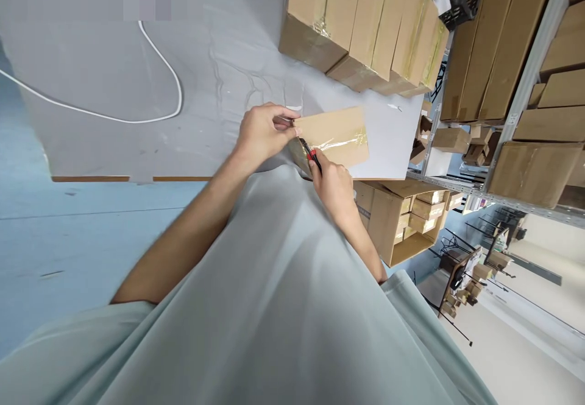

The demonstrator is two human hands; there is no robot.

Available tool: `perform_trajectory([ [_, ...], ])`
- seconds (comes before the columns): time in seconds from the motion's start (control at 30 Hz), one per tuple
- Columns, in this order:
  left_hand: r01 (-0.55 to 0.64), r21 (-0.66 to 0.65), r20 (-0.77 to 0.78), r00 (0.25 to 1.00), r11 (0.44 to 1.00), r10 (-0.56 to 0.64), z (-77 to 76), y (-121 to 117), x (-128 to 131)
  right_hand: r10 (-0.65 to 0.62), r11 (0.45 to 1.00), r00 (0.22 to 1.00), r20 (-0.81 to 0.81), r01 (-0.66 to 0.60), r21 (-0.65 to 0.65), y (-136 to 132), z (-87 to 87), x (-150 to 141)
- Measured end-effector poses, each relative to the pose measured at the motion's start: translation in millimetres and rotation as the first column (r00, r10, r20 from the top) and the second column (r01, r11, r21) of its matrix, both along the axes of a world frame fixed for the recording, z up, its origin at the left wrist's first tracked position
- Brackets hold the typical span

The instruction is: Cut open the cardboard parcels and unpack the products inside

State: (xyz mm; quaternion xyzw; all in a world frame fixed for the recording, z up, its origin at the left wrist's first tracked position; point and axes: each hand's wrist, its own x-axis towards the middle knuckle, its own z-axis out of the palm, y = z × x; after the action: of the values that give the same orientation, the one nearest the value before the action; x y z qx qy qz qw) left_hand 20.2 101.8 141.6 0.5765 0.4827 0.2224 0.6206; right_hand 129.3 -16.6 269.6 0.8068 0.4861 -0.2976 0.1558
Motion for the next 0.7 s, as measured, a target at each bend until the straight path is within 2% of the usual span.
perform_trajectory([
  [0.1, -0.036, 0.031, -0.012, 0.999, 0.999, 0.036, 1.9, -3, 2, -0.001, 0.997, 0.996, 0.086, 0.008, -0.075, 9, -3.7, -14],
  [0.23, -0.062, 0.025, -0.051, 0.997, 0.998, 0.063, 7.9, -9, 6, 0.038, 0.993, 0.994, 0.104, -0.025, -0.119, 8, -1.1, -18],
  [0.43, -0.108, 0.051, -0.049, 0.993, 0.993, 0.111, 14.2, -23, 7, 0.087, 0.978, 0.991, 0.105, -0.065, -0.196, -10, 8.4, -13],
  [0.6, -0.124, 0.085, -0.035, 0.991, 0.989, 0.127, 12.0, -26, 8, 0.091, 0.958, 0.992, 0.086, -0.063, -0.28, -31, 9.6, -12],
  [0.7, -0.128, 0.1, -0.039, 0.99, 0.987, 0.133, 8.5, -26, 9, 0.075, 0.957, 0.996, 0.045, -0.06, -0.283, -44, 14.7, -8],
])
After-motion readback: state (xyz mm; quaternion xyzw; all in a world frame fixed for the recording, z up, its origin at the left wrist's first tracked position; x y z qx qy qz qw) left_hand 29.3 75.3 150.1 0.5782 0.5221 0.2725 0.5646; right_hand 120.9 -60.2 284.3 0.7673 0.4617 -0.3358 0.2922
